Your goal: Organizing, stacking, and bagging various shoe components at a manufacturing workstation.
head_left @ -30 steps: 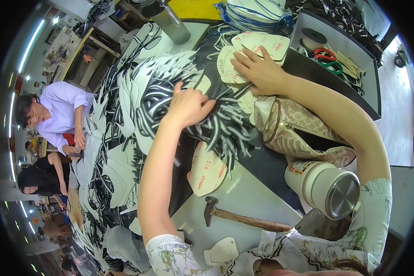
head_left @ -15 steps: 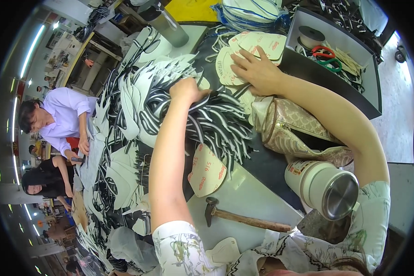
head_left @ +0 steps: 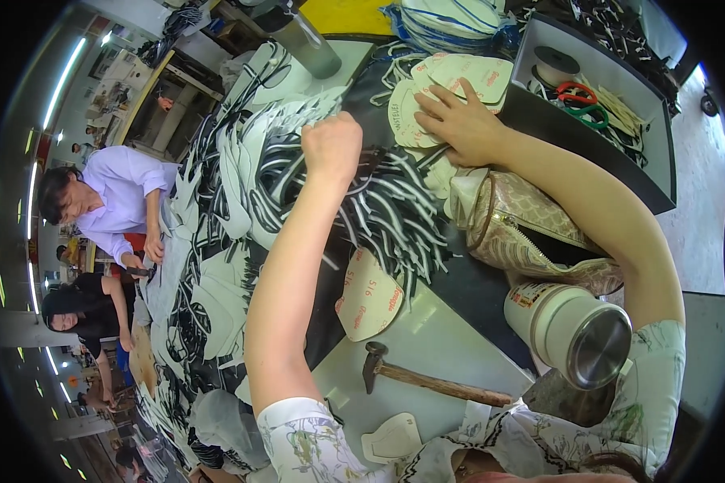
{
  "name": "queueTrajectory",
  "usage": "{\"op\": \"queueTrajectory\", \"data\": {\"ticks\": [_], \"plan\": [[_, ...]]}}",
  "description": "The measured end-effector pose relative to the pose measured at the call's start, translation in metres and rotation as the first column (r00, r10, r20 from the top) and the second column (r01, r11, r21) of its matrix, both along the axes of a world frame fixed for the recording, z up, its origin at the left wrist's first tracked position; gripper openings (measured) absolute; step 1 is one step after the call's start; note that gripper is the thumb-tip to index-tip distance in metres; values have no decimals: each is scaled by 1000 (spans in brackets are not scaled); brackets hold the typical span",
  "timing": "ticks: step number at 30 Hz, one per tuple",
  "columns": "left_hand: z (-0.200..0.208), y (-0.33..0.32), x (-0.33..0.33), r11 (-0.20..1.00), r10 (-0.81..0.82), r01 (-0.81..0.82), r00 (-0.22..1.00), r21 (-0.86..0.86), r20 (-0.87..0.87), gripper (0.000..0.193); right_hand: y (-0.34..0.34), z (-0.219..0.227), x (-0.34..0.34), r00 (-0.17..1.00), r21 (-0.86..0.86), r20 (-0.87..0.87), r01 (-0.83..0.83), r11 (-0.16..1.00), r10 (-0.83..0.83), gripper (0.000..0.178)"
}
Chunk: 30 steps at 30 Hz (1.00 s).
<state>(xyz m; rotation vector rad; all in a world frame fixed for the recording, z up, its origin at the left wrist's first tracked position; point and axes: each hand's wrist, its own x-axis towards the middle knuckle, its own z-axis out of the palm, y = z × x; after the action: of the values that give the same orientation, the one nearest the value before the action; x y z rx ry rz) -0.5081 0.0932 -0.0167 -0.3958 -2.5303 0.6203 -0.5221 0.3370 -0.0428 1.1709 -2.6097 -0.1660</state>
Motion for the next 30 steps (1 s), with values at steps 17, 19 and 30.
{"op": "queueTrajectory", "data": {"ticks": [17, 19, 30], "plan": [[89, 30, 146, 140, -274, 504, 847, 852, -456, 12, 11, 177, 101, 161, -558, 776, 627, 544, 610, 46], [89, 31, 175, -14, -359, 601, 743, 799, -565, 26, 9, 182, 139, 366, -689, 706, 551, 470, 606, 43], [76, 39, 365, -674, -501, -324, 861, 664, -88, 42, 6, 197, 252, 531, -690, 621, 19, 724, 577, 56]]}}
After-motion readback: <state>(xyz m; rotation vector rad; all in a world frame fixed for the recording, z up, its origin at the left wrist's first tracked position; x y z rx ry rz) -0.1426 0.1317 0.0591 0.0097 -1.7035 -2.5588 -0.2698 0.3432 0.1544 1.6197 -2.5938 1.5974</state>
